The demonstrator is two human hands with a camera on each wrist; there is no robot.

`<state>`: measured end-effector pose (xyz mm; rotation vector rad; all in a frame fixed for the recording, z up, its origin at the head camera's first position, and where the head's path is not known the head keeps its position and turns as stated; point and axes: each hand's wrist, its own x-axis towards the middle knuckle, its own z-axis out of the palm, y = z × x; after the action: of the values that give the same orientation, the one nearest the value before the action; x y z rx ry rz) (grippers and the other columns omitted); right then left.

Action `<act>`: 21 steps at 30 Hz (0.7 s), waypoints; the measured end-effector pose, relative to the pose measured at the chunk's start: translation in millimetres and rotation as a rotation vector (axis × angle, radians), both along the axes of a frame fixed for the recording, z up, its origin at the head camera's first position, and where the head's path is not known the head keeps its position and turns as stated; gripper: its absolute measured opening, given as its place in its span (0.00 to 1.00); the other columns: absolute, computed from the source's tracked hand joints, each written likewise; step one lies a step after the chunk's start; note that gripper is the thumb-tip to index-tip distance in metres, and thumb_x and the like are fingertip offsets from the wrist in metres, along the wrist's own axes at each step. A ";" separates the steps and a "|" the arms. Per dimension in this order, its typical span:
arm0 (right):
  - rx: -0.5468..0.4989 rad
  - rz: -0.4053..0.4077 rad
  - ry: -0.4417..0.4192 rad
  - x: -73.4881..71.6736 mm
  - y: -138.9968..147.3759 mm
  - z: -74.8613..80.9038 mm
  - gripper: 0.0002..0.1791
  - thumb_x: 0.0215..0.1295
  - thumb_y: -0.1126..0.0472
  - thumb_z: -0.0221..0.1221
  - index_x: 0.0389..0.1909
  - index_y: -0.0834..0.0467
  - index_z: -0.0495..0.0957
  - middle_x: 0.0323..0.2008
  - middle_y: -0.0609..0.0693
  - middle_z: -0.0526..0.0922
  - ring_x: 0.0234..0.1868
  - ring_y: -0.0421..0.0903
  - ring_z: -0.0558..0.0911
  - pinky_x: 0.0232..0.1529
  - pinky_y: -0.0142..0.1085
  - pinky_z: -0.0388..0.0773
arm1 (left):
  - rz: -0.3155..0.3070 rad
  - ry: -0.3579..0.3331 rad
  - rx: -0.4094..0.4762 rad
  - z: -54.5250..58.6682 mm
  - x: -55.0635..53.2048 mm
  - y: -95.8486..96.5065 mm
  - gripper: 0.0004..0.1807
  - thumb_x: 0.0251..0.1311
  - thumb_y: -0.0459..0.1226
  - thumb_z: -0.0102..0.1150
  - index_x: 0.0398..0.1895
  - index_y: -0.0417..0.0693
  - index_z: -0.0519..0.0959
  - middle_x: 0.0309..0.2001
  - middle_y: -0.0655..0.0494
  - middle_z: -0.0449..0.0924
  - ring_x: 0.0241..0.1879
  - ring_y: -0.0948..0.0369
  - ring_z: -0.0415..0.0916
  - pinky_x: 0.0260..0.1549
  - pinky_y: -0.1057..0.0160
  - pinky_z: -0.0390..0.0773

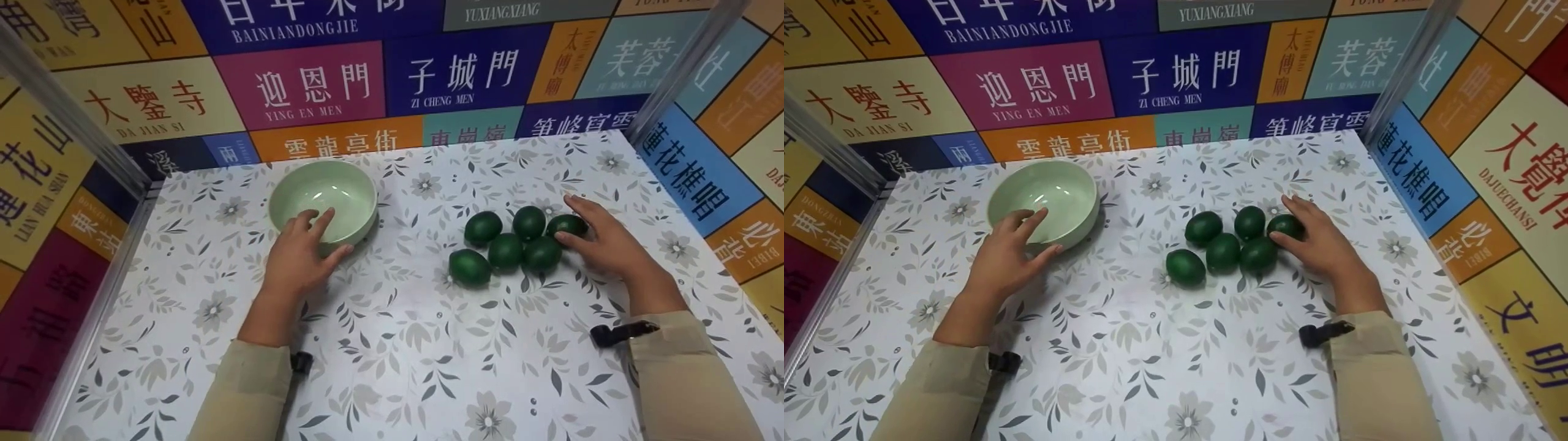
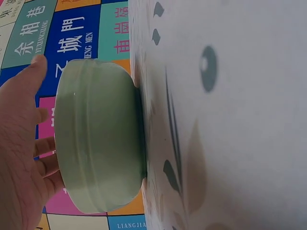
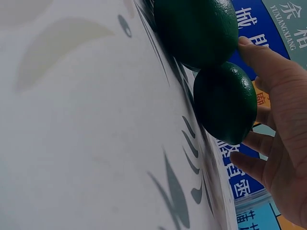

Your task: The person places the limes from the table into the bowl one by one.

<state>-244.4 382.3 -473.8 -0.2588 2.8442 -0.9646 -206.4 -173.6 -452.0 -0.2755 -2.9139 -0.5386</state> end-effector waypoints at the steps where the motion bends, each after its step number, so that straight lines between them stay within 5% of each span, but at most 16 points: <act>1: 0.000 0.001 0.001 0.0 0.1 -0.5 0.47 0.71 0.39 0.61 0.84 0.36 0.48 0.85 0.58 0.45 0.81 0.72 0.46 0.72 0.75 0.44 | -0.005 0.000 -0.004 0.1 0.0 0.6 0.43 0.64 0.63 0.63 0.79 0.60 0.65 0.70 0.43 0.69 0.68 0.43 0.70 0.65 0.40 0.72; 21: -0.018 0.046 0.097 -0.2 0.1 -6.5 0.38 0.72 0.49 0.64 0.79 0.53 0.64 0.79 0.64 0.60 0.78 0.71 0.59 0.74 0.68 0.55 | -0.121 0.067 -0.094 0.7 0.8 2.3 0.14 0.69 0.43 0.64 0.53 0.50 0.84 0.47 0.52 0.84 0.52 0.49 0.79 0.56 0.45 0.75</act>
<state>-244.6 382.4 -480.3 -0.3818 2.9034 -0.9949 -205.5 -171.3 -451.3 -0.4759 -2.8748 -0.4023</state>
